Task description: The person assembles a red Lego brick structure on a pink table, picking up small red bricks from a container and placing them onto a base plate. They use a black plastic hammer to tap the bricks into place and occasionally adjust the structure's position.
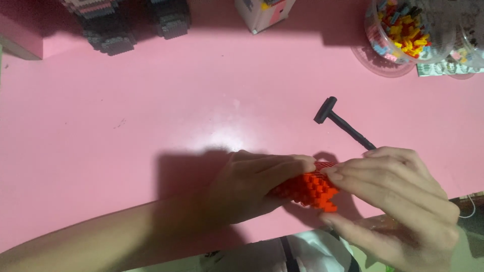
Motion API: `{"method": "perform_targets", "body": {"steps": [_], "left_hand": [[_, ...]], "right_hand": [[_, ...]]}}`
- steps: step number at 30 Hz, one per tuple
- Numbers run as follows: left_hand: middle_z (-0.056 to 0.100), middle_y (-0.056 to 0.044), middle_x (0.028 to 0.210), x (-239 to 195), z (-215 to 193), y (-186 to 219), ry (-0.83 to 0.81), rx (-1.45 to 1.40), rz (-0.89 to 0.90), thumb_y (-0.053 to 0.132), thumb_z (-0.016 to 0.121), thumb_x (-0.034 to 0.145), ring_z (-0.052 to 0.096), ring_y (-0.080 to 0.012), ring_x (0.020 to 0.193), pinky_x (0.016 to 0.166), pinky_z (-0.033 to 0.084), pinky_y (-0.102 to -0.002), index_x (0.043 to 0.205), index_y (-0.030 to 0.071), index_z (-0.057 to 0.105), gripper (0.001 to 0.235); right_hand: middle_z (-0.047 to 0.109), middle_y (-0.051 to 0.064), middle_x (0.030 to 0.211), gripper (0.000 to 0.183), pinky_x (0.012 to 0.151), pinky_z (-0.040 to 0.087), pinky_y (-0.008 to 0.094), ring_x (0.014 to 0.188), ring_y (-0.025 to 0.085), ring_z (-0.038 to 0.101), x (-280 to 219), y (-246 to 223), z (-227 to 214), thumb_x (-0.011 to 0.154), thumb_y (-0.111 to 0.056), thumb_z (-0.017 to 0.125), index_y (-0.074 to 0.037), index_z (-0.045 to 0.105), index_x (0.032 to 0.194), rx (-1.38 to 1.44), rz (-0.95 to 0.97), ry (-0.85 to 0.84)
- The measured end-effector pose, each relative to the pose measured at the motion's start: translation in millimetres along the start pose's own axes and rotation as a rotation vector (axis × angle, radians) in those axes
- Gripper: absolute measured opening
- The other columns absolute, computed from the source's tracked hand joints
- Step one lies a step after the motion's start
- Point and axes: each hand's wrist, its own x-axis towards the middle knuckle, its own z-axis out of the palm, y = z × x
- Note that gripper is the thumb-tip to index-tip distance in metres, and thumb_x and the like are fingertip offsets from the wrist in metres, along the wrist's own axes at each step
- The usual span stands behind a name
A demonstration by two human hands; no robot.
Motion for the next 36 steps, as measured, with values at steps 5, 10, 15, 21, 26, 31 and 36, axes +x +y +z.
{"method": "perform_targets", "body": {"steps": [5, 10, 15, 21, 26, 31, 36], "left_hand": [[0.073, -0.005, 0.138, 3, -5, 3, -0.02, -0.043, 0.022, 0.001, 0.069, 0.108, 0.085, -0.0242, 0.113, 0.088, 0.072, -0.036, 0.124, 0.007, 0.063, 0.018], [0.072, -0.006, 0.139, -2, -3, -1, -0.015, 0.03, 0.076, -0.001, 0.067, 0.109, 0.083, -0.0228, 0.116, 0.085, 0.07, -0.037, 0.128, 0.005, 0.062, 0.02], [0.079, -0.013, 0.115, -5, 8, -6, 0.072, 0.035, 0.209, 0.029, 0.057, 0.114, 0.08, -0.0168, 0.089, 0.066, 0.071, -0.035, 0.12, 0.002, 0.061, 0.028], [0.077, -0.019, 0.12, -9, 8, -6, 0.056, 0.041, 0.205, 0.021, 0.036, 0.12, 0.081, -0.0306, 0.112, 0.086, 0.072, -0.043, 0.12, -0.004, 0.063, 0.037], [0.077, -0.015, 0.111, -7, 10, -8, 0.096, 0.095, 0.229, 0.03, 0.023, 0.121, 0.081, -0.0246, 0.101, 0.079, 0.072, -0.04, 0.116, -0.002, 0.063, 0.052], [0.076, -0.012, 0.11, -12, 13, -11, 0.112, 0.116, 0.223, -0.007, 0.064, 0.105, 0.08, -0.0229, 0.103, 0.084, 0.071, -0.037, 0.119, -0.003, 0.064, 0.015], [0.078, -0.011, 0.113, -14, 15, -14, 0.143, 0.158, 0.217, -0.004, 0.072, 0.105, 0.08, -0.0227, 0.107, 0.085, 0.072, -0.037, 0.12, -0.002, 0.065, 0.016]], "right_hand": [[0.081, 0.017, 0.106, 0.034, 0.082, 0.058, 0.038, 0.092, 0.025, 0.08, 5, 0, 1, 0.081, -0.018, 0.087, 0.006, 0.074, 0.102, 0.011, -0.063, 0.001], [0.08, 0.016, 0.102, 0.032, 0.089, 0.056, 0.044, 0.089, 0.024, 0.079, 2, 1, 4, 0.084, -0.022, 0.086, 0.003, 0.074, 0.101, -0.07, -0.112, -0.009], [0.08, 0.012, 0.091, 0.021, 0.095, 0.054, 0.048, 0.084, 0.024, 0.079, 8, -14, 3, 0.084, -0.019, 0.079, 0.001, 0.076, 0.09, -0.084, -0.045, 0.01], [0.08, 0.009, 0.094, 0.006, 0.093, 0.055, 0.048, 0.084, 0.02, 0.078, 7, -11, -8, 0.084, -0.014, 0.078, -0.009, 0.075, 0.086, -0.143, -0.076, -0.113], [0.081, 0.004, 0.096, 0.017, 0.089, 0.053, 0.043, 0.082, 0.018, 0.075, 16, -15, -7, 0.092, -0.025, 0.072, -0.009, 0.074, 0.087, -0.187, -0.069, -0.148], [0.08, 0.006, 0.093, 0.017, 0.083, 0.057, 0.041, 0.08, 0.02, 0.074, 26, -11, -8, 0.092, -0.022, 0.075, -0.006, 0.074, 0.087, -0.197, -0.177, -0.181], [0.081, 0.005, 0.1, 0.011, 0.078, 0.058, 0.038, 0.08, 0.019, 0.074, 32, -6, -9, 0.091, -0.014, 0.077, -0.004, 0.072, 0.093, -0.209, -0.257, -0.221]]}}
